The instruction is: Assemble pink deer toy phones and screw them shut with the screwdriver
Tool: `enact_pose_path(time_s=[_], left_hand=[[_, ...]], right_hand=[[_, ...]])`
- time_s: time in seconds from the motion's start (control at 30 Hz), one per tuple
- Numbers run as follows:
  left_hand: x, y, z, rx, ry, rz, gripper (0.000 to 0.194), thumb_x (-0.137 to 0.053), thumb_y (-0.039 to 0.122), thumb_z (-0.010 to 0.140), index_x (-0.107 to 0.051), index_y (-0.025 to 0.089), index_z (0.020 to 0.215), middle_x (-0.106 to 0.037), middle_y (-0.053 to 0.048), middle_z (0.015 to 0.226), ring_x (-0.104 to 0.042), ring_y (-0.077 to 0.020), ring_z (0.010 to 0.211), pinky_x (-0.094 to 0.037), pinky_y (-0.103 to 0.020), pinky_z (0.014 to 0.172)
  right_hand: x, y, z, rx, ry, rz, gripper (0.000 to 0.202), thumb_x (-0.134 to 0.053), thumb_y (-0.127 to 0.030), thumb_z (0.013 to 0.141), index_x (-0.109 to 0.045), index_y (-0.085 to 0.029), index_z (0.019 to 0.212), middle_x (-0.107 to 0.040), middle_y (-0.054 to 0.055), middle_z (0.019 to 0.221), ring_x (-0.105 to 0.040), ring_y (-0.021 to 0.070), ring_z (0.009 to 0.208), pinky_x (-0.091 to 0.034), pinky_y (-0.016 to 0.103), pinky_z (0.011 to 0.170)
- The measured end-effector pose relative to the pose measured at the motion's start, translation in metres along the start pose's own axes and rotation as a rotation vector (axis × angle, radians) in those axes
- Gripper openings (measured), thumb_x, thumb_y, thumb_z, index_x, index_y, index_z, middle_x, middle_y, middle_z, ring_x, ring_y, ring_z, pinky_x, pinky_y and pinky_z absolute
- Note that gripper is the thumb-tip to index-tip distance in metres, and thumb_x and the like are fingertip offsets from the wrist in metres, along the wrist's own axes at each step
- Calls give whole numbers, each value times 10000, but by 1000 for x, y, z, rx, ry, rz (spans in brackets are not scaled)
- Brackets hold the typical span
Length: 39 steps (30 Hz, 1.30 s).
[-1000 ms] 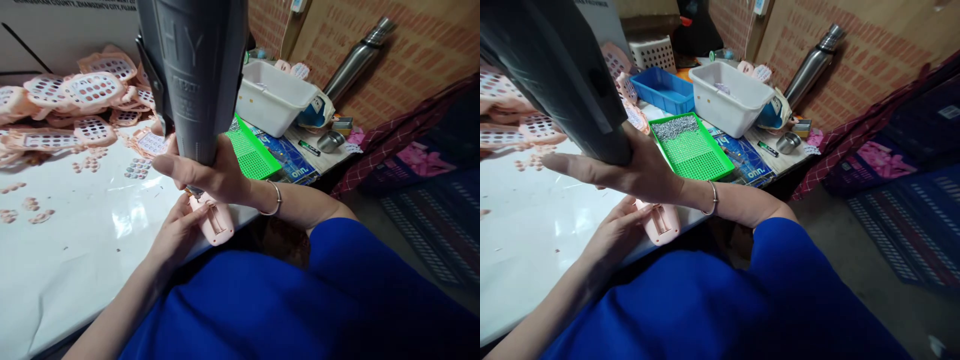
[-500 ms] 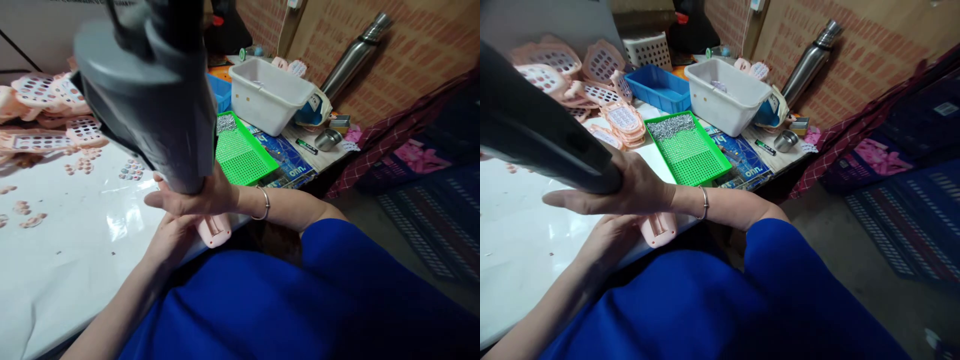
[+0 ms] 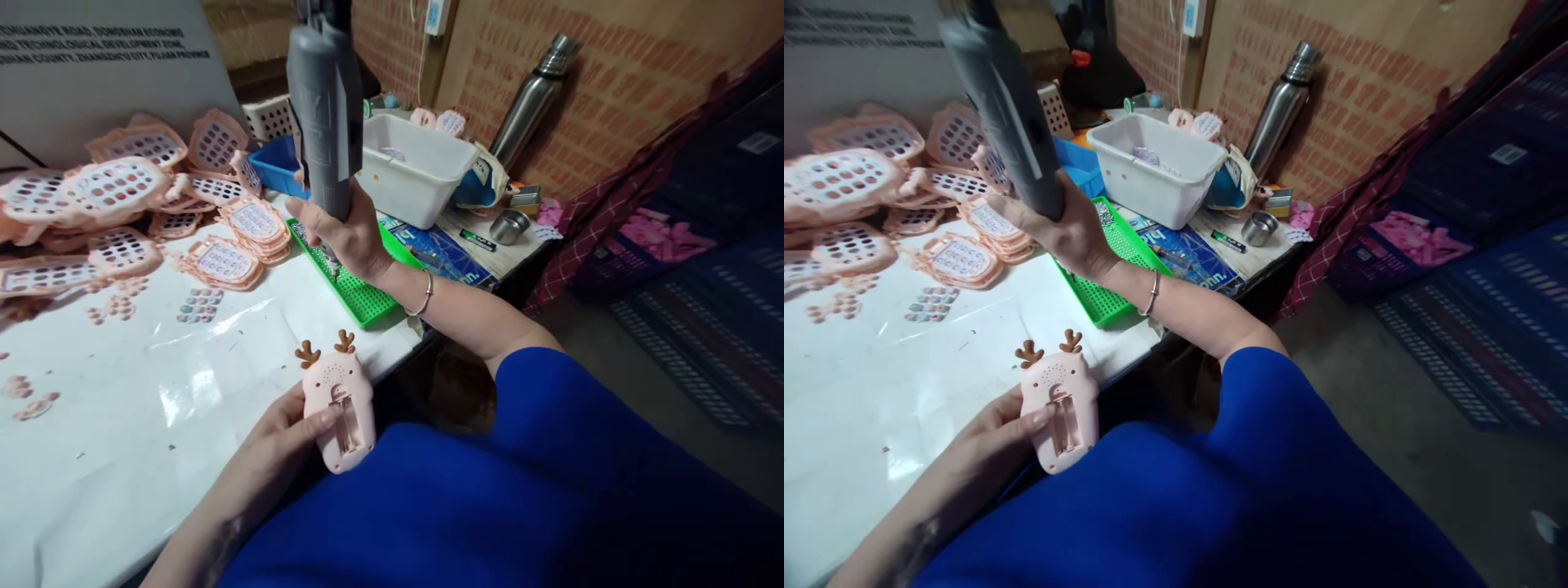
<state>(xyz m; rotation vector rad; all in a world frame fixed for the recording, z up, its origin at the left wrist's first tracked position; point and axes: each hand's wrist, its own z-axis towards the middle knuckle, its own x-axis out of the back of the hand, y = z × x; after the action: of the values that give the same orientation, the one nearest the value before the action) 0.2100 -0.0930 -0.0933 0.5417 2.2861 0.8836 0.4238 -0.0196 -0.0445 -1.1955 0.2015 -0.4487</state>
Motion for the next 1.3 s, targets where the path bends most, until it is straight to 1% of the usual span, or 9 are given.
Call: enact_pose_path(time_s=[0.17,0.4,0.53,0.6,0.77,0.87,1.13,1.2,1.3], left_hand=[[0,-5,-7,-1,54,39,603,-955,397,623,-715,220,1147,-780,-67,1005,-706,-254,938,-536,-325,821],[18,6,18,-224,173,-145,471,-960,313,617,-751,195,1023,-779,-77,966,-729,-237,885,-597,-306,806],[17,21,32,-366,282,-292,472,-947,194,592,-755,222,1023,-782,-47,1049,-718,-180,899,-602,-214,763],[11,26,34,-407,324,-340,466,-916,165,609,-753,215,1042,-778,-47,1072,-709,-165,899,-601,-197,750],[7,26,34,-405,295,-301,529,-933,123,531,-756,190,1025,-765,-35,969,-671,-146,816,-585,-180,698],[10,23,34,-433,294,-282,515,-926,116,542,-758,212,1020,-759,-16,950,-656,-131,795,-567,-166,683],[10,22,40,-505,293,-342,445,-883,86,579,-756,198,991,-758,-16,903,-665,-124,749,-551,-161,652],[10,23,40,-502,297,-338,410,-868,86,595,-755,193,974,-761,-23,911,-674,-137,751,-551,-174,637],[11,23,40,-492,305,-317,341,-853,101,616,-757,189,930,-766,-37,934,-697,-168,789,-569,-207,648]], right_hand=[[3,23,7,8,71,55,457,-767,-604,811,-561,-228,969,-520,-65,645,-566,122,636,-569,272,684],[4,47,32,-80,-45,88,695,-855,-708,612,-480,-203,908,-385,-154,564,-448,8,564,-397,198,546],[1,67,42,-10,-25,186,640,-856,-648,669,-443,-202,869,-199,-169,529,-387,-18,511,-313,200,508],[1,68,41,-4,-39,205,625,-852,-635,682,-446,-199,873,-181,-172,529,-373,-19,506,-303,202,503],[2,46,26,-39,-8,112,786,-755,-815,607,-550,-183,1027,-416,-143,603,-446,8,581,-398,215,545],[2,30,20,-82,11,100,823,-749,-832,568,-555,-175,1022,-463,-129,622,-444,16,585,-383,230,534],[-6,-29,-17,88,-32,312,457,-843,-533,710,-577,-265,966,-512,-75,653,-506,114,530,-468,283,543],[-10,-37,-32,102,-102,379,327,-822,-452,772,-584,-243,850,-502,-65,657,-517,103,529,-464,269,542],[-17,-38,-47,105,-201,450,353,-811,-384,807,-536,-206,676,-522,-50,654,-535,87,540,-481,254,564]])
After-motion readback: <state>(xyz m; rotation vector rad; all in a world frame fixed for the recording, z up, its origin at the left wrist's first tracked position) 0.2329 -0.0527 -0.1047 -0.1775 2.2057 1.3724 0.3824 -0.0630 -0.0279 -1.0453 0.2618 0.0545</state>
